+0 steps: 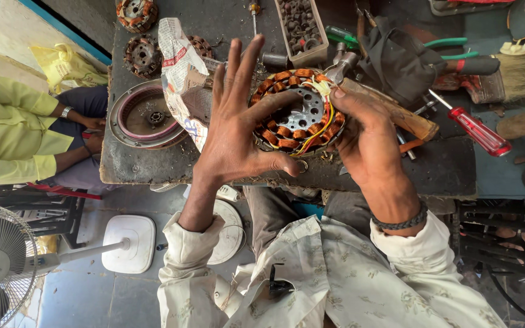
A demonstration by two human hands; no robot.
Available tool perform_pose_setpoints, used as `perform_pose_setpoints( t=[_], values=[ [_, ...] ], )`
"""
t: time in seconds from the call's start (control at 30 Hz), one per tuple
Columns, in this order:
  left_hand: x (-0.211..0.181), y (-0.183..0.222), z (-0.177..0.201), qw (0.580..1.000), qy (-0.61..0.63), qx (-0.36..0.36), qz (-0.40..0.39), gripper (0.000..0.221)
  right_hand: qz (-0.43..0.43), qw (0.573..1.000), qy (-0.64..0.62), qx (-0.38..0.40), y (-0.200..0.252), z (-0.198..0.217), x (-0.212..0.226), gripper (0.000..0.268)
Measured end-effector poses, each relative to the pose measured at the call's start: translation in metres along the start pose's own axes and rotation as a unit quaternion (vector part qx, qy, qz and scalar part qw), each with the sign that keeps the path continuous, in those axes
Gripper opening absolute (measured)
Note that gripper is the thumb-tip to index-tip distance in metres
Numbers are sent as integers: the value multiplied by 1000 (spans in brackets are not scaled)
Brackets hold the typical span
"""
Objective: The person disassembles a fan motor, cleans the stator and rotor with a cloth, applies lubricant to the bearings, and reassembles the components. They use a hammer, screwdriver, and pliers to manipulate parts and secure the assembly.
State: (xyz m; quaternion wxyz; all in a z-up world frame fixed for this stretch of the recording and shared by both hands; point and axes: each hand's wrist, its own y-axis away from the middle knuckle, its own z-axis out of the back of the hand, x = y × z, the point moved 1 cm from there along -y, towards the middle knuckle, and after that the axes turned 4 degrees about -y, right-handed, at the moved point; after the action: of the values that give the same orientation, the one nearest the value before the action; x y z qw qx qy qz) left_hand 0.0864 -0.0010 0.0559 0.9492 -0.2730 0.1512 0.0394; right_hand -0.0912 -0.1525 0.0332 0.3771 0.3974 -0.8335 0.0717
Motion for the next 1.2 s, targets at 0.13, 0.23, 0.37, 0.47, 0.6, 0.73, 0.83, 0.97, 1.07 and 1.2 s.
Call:
perform_pose_setpoints(
  t=[0.13,0.23,0.37,0.47,0.6,0.73,0.83,0.97,1.07,1.2],
  values=[
    [-5,-4,0,1000,18,23,-4,109,-9,1000,1,15,1,0,0,22],
    [-9,-7,1,999,31,11,-10,104,-28,999,-19,2,0,2,-1,23],
    [-17,-3,5,999,38,7,-15,95,-25,999,-34,2,-1,5,-1,22],
    [-21,3,8,999,47,-3,-19,93,-25,999,-34,2,-1,7,-1,20],
    [-13,6,7,999,28,-21,-1,92,-23,999,-38,-5,0,10,-1,17],
    [0,6,8,999,-16,-18,31,90,-20,1000,-14,11,3,12,0,18],
    [3,2,5,1000,-13,-14,19,90,-14,1000,-12,16,5,12,1,19],
    [-3,-4,-1,999,-31,14,12,98,-17,1000,-17,21,5,12,0,21],
    [-8,-8,-3,999,2,34,3,103,-19,1000,-23,7,5,13,0,21],
    [-14,-9,-1,999,10,42,-3,100,-18,999,-28,15,6,13,1,22]
  ],
)
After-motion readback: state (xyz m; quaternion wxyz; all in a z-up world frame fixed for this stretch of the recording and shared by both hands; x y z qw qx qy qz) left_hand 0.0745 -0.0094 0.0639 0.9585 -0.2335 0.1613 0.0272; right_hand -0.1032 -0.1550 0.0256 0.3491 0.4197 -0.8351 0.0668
